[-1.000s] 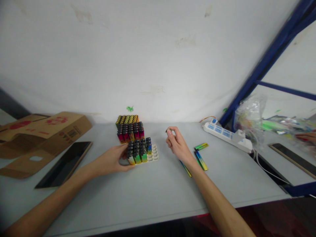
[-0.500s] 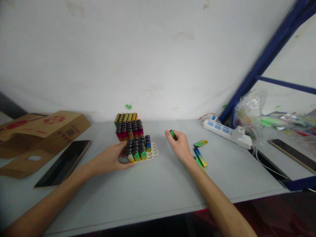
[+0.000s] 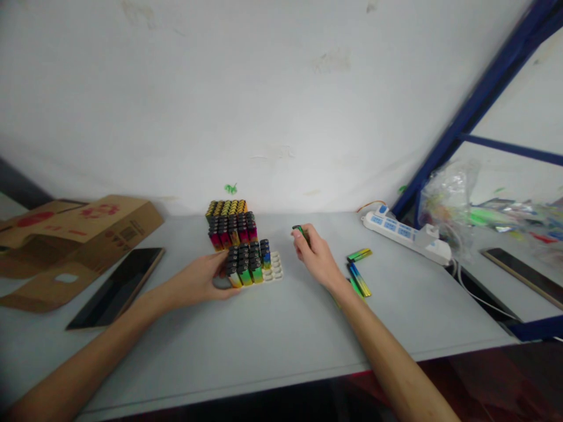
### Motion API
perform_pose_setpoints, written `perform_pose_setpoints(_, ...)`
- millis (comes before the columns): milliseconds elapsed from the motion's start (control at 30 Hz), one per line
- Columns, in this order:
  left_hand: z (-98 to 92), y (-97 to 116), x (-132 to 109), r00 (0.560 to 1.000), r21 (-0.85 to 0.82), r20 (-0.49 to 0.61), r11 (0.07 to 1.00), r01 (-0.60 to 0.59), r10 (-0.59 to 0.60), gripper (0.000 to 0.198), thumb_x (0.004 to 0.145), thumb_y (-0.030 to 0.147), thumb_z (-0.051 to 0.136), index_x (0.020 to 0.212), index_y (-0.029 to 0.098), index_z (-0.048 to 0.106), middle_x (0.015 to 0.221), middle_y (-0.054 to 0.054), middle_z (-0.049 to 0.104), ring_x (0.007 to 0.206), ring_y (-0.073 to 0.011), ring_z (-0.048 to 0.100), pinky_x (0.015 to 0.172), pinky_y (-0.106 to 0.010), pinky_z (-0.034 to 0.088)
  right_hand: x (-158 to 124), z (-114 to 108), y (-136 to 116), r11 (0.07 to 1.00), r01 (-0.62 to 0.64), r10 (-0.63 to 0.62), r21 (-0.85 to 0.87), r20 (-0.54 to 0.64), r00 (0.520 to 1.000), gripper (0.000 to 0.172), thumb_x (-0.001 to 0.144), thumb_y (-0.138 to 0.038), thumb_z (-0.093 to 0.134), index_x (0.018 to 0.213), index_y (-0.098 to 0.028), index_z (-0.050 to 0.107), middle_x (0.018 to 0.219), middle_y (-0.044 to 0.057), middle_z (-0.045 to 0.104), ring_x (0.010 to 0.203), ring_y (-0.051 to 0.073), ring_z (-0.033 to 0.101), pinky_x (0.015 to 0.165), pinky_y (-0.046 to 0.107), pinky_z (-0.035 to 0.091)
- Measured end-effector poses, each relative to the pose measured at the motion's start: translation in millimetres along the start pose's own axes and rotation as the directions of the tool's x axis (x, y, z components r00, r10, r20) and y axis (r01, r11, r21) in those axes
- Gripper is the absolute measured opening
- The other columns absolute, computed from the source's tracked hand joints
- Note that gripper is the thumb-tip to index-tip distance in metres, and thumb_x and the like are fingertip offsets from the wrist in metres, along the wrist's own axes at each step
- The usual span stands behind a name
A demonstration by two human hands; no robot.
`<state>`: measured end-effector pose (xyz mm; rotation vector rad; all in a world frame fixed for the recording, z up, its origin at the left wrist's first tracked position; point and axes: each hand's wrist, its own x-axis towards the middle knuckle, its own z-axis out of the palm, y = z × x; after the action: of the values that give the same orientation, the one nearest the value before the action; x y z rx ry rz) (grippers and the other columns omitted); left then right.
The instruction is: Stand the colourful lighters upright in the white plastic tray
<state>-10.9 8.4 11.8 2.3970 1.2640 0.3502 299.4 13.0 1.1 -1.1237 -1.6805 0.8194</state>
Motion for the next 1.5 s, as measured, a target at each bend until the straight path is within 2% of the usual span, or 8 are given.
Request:
perform_pose_setpoints(133, -0.4, 0, 0, 1.000, -0.009, -0.001, 1.000, -0.003, 0.003, 0.045, 0.078, 0.052, 0.076, 0.103, 0.021, 0.056, 0.097, -0.006, 0.071, 0.082, -0.0252, 0.068, 0.074, -0.033, 0.051, -1, 3, -2, 0.998, 0.056, -0.057, 0.020, 0.071, 0.996, 0.038, 0.102, -0.056, 0.057, 0.109, -0.021, 0.069, 0.097, 0.005, 0.063, 0.086, 0.018, 0.064, 0.075, 0.031, 0.056)
perform_pose_setpoints(233, -0.1, 0, 0, 1.000, -0.022, 0.001, 1.000, -0.012, 0.012, 0.046, 0.078, 0.051, 0.076, 0.105, 0.020, 0.056, 0.098, -0.007, 0.072, 0.082, -0.0250, 0.068, 0.074, -0.033, 0.052, -3, 4, -8, 0.997, 0.082, -0.082, 0.006, 0.118, 0.990, 0.035, 0.097, -0.054, 0.068, 0.105, -0.021, 0.076, 0.107, 0.010, 0.066, 0.102, 0.023, 0.065, 0.078, 0.032, 0.059)
perform_pose_setpoints(433, 1.2, 0, 0, 1.000, -0.043, -0.013, 0.999, -0.017, 0.017, 0.047, 0.076, 0.051, 0.077, 0.107, 0.021, 0.058, 0.098, -0.007, 0.072, 0.081, -0.0252, 0.068, 0.073, -0.033, 0.051, -6, 9, -13, 0.992, 0.113, -0.123, 0.060, 0.192, 0.974, 0.033, 0.092, -0.049, 0.077, 0.107, -0.020, 0.078, 0.095, 0.007, 0.073, 0.084, 0.019, 0.069, 0.077, 0.032, 0.061)
perform_pose_setpoints(700, 1.5, 0, 0, 1.000, -0.036, -0.001, 0.999, -0.003, 0.003, 0.048, 0.077, 0.053, 0.077, 0.107, 0.020, 0.058, 0.098, -0.008, 0.072, 0.081, -0.0250, 0.068, 0.073, -0.033, 0.052, -11, 17, -18, 0.960, 0.258, -0.241, -0.112, 0.148, 0.959, 0.021, 0.094, -0.036, 0.076, 0.108, -0.021, 0.071, 0.093, 0.005, 0.077, 0.081, 0.018, 0.074, 0.080, 0.032, 0.064)
perform_pose_setpoints(933, 0.9, 0, 0, 1.000, -0.029, -0.008, 0.999, -0.014, 0.014, 0.050, 0.077, 0.053, 0.078, 0.110, 0.021, 0.058, 0.098, -0.006, 0.072, 0.080, -0.0239, 0.067, 0.072, -0.032, 0.051, -12, 18, -19, 0.982, 0.178, -0.165, -0.064, 0.171, 0.971, 0.024, 0.094, -0.041, 0.074, 0.109, -0.022, 0.071, 0.096, 0.005, 0.079, 0.085, 0.019, 0.077, 0.081, 0.033, 0.067)
perform_pose_setpoints(1133, 0.6, 1, -1, 1.000, -0.023, -0.009, 1.000, 0.004, -0.005, 0.048, 0.076, 0.055, 0.077, 0.105, 0.020, 0.060, 0.096, -0.007, 0.071, 0.080, -0.0247, 0.066, 0.072, -0.033, 0.051, -9, 9, -21, 0.997, 0.053, -0.039, -0.056, 0.233, 0.972, 0.029, 0.094, -0.047, 0.073, 0.107, -0.021, 0.070, 0.085, 0.004, 0.079, 0.073, 0.019, 0.077, 0.072, 0.032, 0.065)
perform_pose_setpoints(1367, -0.6, 1, 0, 1.000, -0.020, 0.000, 1.000, 0.004, -0.004, 0.049, 0.077, 0.054, 0.077, 0.106, 0.020, 0.059, 0.095, -0.006, 0.071, 0.079, -0.0250, 0.066, 0.071, -0.033, 0.050, -6, 1, -24, 0.956, 0.182, -0.108, -0.230, 0.302, 0.947, 0.019, 0.096, -0.036, 0.072, 0.109, -0.022, 0.073, 0.086, 0.004, 0.079, 0.077, 0.019, 0.075, 0.076, 0.030, 0.059)
perform_pose_setpoints(1500, -1.5, 3, 0, 1.000, -0.006, 0.002, 1.000, 0.013, -0.013, 0.049, 0.077, 0.054, 0.076, 0.108, 0.020, 0.059, 0.096, -0.007, 0.071, 0.079, -0.0254, 0.066, 0.072, -0.033, 0.050, -6, 9, -20, 0.955, 0.158, -0.092, -0.250, 0.257, 0.962, 0.021, 0.094, -0.033, 0.073, 0.112, -0.022, 0.071, 0.084, 0.002, 0.078, 0.074, 0.018, 0.074, 0.074, 0.029, 0.058)
